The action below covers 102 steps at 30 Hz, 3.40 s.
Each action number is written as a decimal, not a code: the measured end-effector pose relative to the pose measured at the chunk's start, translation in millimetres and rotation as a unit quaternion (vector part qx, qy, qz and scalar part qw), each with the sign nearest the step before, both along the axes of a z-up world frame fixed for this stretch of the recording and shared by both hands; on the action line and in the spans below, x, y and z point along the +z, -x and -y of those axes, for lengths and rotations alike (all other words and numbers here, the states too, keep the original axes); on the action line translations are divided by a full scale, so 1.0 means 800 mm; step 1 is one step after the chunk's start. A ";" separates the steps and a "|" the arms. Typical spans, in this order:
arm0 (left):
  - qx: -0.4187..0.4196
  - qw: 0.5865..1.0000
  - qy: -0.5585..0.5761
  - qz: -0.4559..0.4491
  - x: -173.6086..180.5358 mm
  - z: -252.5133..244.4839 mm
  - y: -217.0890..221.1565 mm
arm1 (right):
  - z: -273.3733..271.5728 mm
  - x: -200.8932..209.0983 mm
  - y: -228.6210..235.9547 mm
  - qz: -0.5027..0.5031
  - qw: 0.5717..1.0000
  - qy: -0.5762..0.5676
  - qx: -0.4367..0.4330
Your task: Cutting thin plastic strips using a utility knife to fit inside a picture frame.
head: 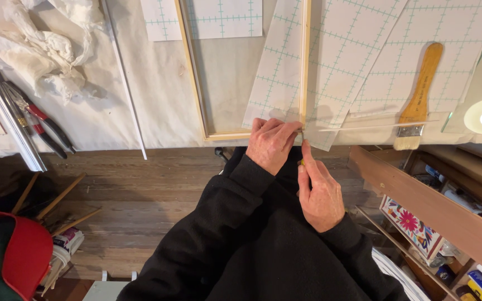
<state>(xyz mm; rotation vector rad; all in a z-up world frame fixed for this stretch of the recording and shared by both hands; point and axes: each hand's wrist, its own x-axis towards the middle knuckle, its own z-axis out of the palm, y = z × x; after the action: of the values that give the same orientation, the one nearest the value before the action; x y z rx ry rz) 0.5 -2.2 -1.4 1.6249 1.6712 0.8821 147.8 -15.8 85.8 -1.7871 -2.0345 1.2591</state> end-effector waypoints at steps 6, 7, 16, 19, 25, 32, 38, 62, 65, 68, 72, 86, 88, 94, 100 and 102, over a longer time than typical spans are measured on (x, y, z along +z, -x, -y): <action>0.001 1.000 -0.015 -0.002 -0.006 -0.002 -0.001 | -0.010 0.018 -0.001 -0.033 0.992 0.099 -0.072; 0.004 1.000 -0.015 -0.005 -0.006 -0.001 0.001 | -0.013 0.014 -0.006 -0.035 0.992 0.099 -0.069; -0.011 0.998 -0.051 -0.038 0.003 0.009 0.007 | -0.054 -0.039 -0.030 -0.009 0.988 -0.157 -0.006; 0.035 0.995 -0.057 -0.077 -0.005 0.023 0.009 | -0.052 -0.059 -0.040 0.049 0.990 -0.131 0.034; 0.064 0.978 -0.146 -0.137 -0.038 0.061 0.026 | -0.053 -0.066 -0.045 0.054 0.975 -0.198 0.087; 0.090 0.961 -0.159 -0.206 -0.087 0.091 0.057 | -0.061 -0.053 -0.058 0.066 0.967 -0.221 0.110; 0.149 0.965 -0.108 -0.187 -0.023 0.093 0.124 | -0.052 -0.052 -0.050 0.054 0.968 -0.212 0.119; 0.013 0.975 -0.184 -0.125 0.014 0.066 0.004 | -0.062 -0.083 -0.102 -0.024 0.959 -0.243 0.146; 0.011 0.978 -0.160 -0.133 -0.005 0.063 -0.017 | -0.065 -0.086 -0.095 -0.034 0.956 -0.233 0.175; 0.020 0.978 -0.153 -0.140 -0.014 0.061 -0.024 | -0.065 -0.068 -0.093 -0.041 0.958 -0.218 0.183; 0.033 0.975 -0.158 -0.151 -0.023 0.063 -0.031 | -0.033 -0.020 -0.082 0.044 0.994 -0.097 0.013; 0.008 0.960 -0.220 -0.172 -0.053 0.072 -0.031 | 0.043 -0.072 -0.078 -0.032 0.998 0.035 -0.044; 0.004 0.960 -0.220 -0.176 -0.055 0.075 -0.029 | 0.046 -0.071 -0.078 -0.057 0.998 -0.016 -0.024; 0.007 0.960 -0.226 -0.163 -0.057 0.074 -0.028 | 0.052 -0.082 -0.074 -0.031 0.998 -0.055 0.026; 0.018 0.958 -0.225 -0.176 -0.061 0.074 -0.030 | 0.055 -0.092 -0.071 -0.008 0.997 -0.056 0.047; 0.013 0.956 -0.229 -0.181 -0.062 0.073 -0.029 | 0.055 -0.093 -0.070 -0.003 0.997 -0.066 0.048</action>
<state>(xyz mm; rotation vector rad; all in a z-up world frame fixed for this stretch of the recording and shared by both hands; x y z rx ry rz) 24.1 -60.9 -51.3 2.1890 1.8247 1.0953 203.8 -59.9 11.0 -1.6454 -2.1686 1.1233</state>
